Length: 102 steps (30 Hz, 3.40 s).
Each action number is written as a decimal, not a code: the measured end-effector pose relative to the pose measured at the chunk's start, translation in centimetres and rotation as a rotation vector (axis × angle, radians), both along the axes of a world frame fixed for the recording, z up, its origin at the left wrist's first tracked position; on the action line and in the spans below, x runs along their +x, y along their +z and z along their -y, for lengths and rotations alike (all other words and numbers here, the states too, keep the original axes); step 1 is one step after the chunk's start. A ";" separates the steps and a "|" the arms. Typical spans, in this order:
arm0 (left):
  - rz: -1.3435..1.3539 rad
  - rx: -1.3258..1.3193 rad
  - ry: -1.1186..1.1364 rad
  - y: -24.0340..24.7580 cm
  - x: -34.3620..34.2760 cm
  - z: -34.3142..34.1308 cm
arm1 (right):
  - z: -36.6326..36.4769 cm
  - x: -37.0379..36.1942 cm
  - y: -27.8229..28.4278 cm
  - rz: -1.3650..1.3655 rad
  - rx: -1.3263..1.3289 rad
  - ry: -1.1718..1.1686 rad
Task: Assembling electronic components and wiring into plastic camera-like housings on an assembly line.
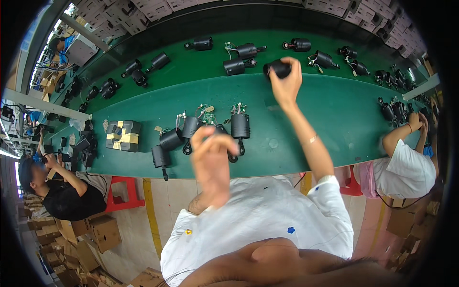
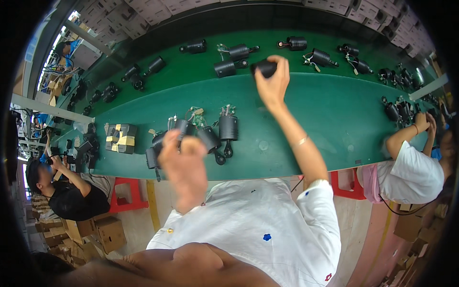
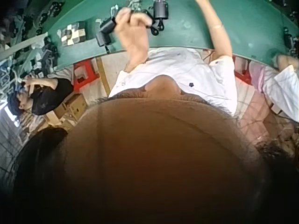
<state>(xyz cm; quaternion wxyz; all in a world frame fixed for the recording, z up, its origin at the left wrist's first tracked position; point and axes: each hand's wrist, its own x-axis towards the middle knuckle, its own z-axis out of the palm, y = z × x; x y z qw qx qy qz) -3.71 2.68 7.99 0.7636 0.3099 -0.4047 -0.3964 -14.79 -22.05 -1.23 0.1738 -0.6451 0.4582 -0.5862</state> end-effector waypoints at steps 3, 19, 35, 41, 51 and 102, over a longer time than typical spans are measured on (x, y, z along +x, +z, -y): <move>-0.120 -0.644 -0.199 5.0 -0.7 -2.3 | 7.8 -0.8 -3.6 -0.253 -0.008 -0.173; -0.061 -0.838 -0.296 7.6 1.4 -7.3 | 12.3 6.6 -3.3 -1.038 -0.165 -0.175; -0.058 -0.002 0.040 2.4 2.0 0.1 | 3.3 3.2 3.5 -0.463 -0.278 0.094; -0.249 0.284 -0.074 -2.5 0.9 4.9 | -12.3 0.3 6.0 -0.342 -0.329 0.255; -0.175 0.168 -0.646 -3.3 0.9 0.7 | -15.1 -4.5 4.9 0.352 0.318 0.527; 0.501 0.107 -0.520 -2.4 0.9 -1.3 | -11.1 -2.8 8.4 -0.627 0.828 1.202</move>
